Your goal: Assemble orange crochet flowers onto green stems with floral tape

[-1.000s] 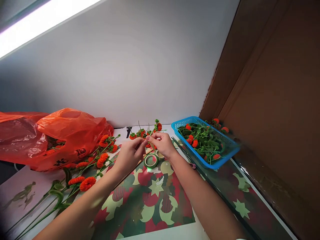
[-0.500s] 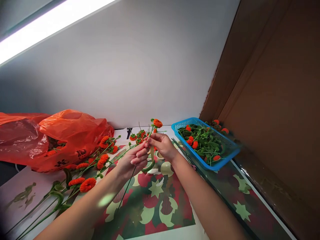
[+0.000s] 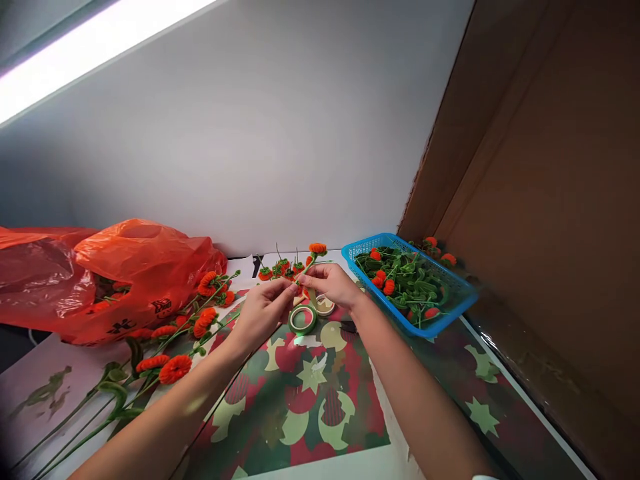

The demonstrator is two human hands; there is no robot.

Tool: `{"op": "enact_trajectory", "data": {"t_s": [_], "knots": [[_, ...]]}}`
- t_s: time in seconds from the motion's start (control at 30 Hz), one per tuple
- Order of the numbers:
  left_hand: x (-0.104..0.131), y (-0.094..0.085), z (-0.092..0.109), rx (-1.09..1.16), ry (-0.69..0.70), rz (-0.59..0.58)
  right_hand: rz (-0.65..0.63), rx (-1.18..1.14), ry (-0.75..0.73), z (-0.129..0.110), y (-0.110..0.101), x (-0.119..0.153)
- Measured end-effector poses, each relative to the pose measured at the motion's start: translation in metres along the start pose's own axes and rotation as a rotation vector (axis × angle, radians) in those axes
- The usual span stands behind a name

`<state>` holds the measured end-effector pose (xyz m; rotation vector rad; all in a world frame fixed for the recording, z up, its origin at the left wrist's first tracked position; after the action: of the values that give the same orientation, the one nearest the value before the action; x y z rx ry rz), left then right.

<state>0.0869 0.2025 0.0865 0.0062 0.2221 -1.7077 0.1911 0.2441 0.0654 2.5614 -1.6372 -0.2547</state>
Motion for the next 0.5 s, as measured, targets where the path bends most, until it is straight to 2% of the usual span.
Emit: {"op": "enact_trajectory", "data": {"t_s": [0.17,0.27,0.33,0.4,0.5], "knots": [[0.003,0.024,-0.014,0.662,-0.305,-0.18,-0.052,-0.158,-0.087,-0.005,0.015,0.001],[0.006,0.035,-0.02,0.872,-0.414,-0.228,-0.051,-0.247,-0.108,-0.002,0.021,0.0],[0.005,0.036,-0.026,0.847,-0.43,-0.231,-0.028,-0.249,-0.096,0.0,0.019,0.0],[0.002,0.029,-0.031,0.656,-0.373,-0.196,0.004,-0.228,-0.062,0.005,0.014,-0.001],[-0.003,0.003,-0.017,0.177,-0.113,-0.01,0.052,-0.198,-0.007,0.011,0.004,-0.003]]}}
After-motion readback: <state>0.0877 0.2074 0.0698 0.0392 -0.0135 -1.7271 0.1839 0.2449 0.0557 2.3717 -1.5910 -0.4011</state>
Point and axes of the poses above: each hand's wrist, its own x-axis away from the middle knuckle, its own y-axis out of the palm, z = x × y, the point moved 9 cm from there along -x, towards the middle knuckle, and after that the axes turned 2 degrees about -y, right-handed, at the moved point
